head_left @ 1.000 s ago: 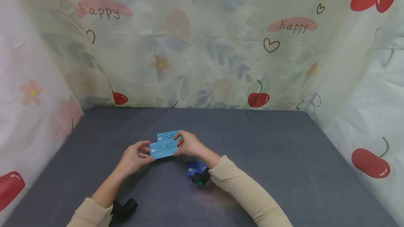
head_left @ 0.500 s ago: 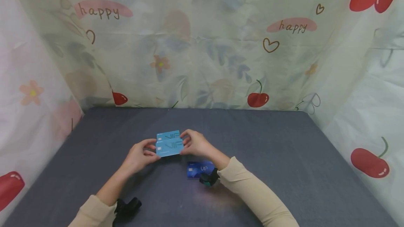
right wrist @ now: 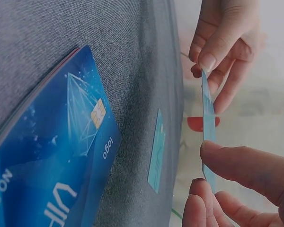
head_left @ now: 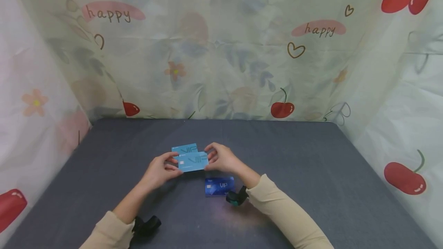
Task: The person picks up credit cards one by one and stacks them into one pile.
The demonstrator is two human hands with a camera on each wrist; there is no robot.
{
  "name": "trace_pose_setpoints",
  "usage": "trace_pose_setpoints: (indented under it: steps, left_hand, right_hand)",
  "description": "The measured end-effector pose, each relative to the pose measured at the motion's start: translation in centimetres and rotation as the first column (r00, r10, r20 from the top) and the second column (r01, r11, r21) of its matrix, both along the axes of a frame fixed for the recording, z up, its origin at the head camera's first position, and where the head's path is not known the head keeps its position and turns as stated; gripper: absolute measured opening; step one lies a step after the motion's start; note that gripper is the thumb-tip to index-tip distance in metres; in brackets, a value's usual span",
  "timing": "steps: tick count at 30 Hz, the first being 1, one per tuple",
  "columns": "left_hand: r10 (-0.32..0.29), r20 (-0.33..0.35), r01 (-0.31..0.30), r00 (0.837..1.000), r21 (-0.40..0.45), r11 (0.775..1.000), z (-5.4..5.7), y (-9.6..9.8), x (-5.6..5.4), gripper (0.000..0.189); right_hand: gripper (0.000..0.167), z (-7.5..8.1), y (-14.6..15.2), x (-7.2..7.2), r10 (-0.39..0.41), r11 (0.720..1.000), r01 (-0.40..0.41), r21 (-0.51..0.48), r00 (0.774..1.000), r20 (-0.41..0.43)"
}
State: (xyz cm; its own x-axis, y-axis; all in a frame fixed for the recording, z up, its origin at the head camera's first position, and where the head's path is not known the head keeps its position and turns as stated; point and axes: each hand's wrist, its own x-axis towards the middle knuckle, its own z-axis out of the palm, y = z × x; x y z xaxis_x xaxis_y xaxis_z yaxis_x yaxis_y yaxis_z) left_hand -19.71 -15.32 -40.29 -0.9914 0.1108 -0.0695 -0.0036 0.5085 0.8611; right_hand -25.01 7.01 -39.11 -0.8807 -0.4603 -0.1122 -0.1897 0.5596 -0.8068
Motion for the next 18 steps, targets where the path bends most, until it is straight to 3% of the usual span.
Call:
trace_pose_setpoints:
  steps: [10,18]
  left_hand:
    - [-0.008,0.002,0.008,1.0,0.016,1.0,0.3,0.9,-0.1,0.058]
    - [-0.005,0.003,0.005,1.0,0.02,1.0,-0.2,1.5,-0.2,0.057]
  right_hand:
    - [0.053,-0.1,1.0,0.4,-0.026,1.0,0.026,-0.017,1.0,0.0]
    - [0.052,-0.2,1.7,0.6,-0.041,0.999,0.041,-0.002,0.999,0.0]
